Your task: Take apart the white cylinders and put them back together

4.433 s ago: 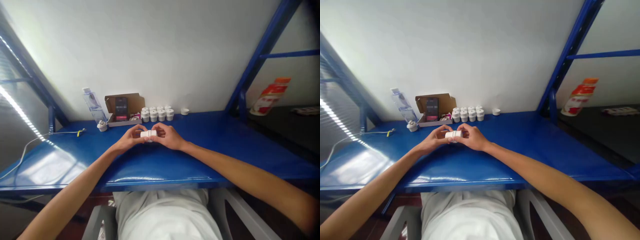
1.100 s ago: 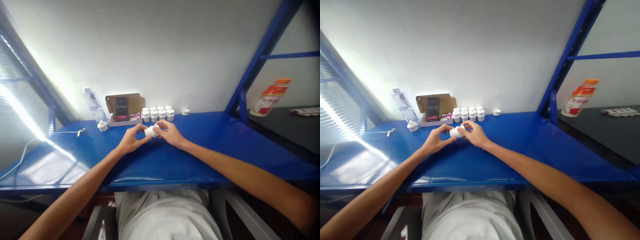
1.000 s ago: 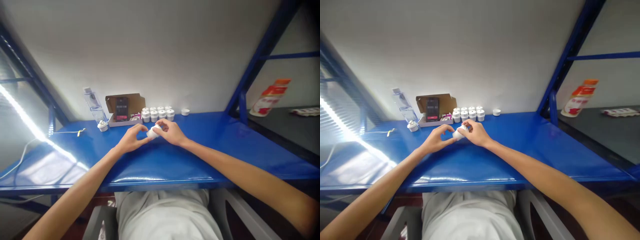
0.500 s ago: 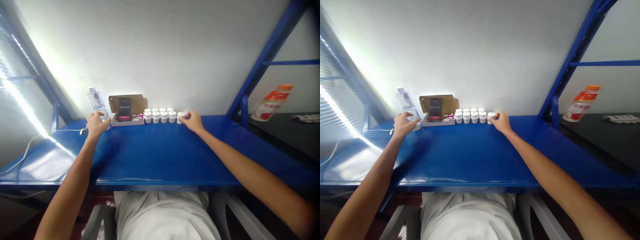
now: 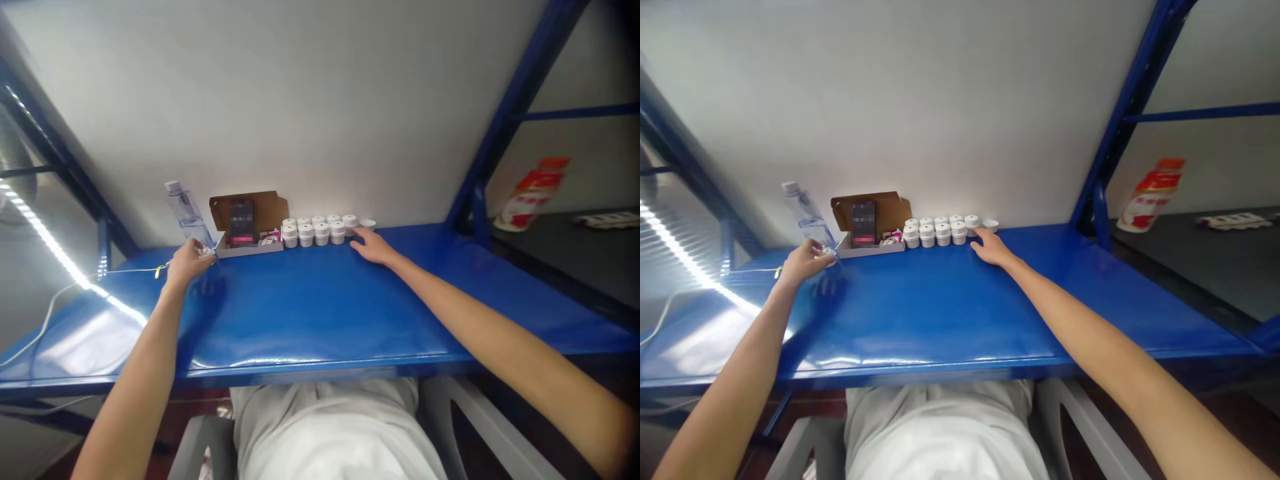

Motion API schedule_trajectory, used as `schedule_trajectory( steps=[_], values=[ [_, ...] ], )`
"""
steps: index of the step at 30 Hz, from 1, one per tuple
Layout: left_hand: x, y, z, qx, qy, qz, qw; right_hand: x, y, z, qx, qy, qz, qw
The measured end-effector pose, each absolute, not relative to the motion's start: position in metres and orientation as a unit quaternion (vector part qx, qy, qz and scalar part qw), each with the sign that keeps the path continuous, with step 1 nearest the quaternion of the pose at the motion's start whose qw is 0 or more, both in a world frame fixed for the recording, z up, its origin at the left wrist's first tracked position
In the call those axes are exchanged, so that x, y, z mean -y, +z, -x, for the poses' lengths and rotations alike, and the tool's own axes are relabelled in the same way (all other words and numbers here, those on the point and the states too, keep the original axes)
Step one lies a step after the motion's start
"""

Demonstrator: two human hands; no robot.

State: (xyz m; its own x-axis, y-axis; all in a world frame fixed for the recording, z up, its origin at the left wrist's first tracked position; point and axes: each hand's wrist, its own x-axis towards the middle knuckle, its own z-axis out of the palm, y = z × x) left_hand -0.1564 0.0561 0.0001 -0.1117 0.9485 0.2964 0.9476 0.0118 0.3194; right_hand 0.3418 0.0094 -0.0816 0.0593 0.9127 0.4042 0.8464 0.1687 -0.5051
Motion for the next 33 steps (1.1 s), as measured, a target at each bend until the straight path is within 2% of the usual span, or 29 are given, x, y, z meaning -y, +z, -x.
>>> schedule_trajectory(
  steps=[8,13,17,23,26,33],
  values=[
    [-0.054,0.002,0.153,-0.692,0.256,-0.675,-0.001,-0.019,-0.083,-0.348,0.688,0.084,0.664,0.281],
    [-0.052,0.002,0.147,-0.655,0.280,-0.699,0.058,-0.017,-0.082,-0.349,0.654,0.000,0.685,0.322],
    [-0.050,-0.007,0.132,-0.586,0.328,-0.730,0.130,-0.010,-0.078,-0.358,0.598,-0.047,0.747,0.286],
    [-0.053,-0.019,0.117,-0.571,0.295,-0.762,0.082,-0.008,-0.073,-0.363,0.560,0.006,0.776,0.292],
    [-0.052,-0.022,0.117,-0.554,0.308,-0.769,0.085,-0.007,-0.071,-0.361,0.584,0.033,0.744,0.323],
    [-0.038,-0.023,0.100,-0.449,0.290,-0.810,0.242,0.013,-0.054,-0.317,0.681,0.116,0.566,0.450]
  ],
)
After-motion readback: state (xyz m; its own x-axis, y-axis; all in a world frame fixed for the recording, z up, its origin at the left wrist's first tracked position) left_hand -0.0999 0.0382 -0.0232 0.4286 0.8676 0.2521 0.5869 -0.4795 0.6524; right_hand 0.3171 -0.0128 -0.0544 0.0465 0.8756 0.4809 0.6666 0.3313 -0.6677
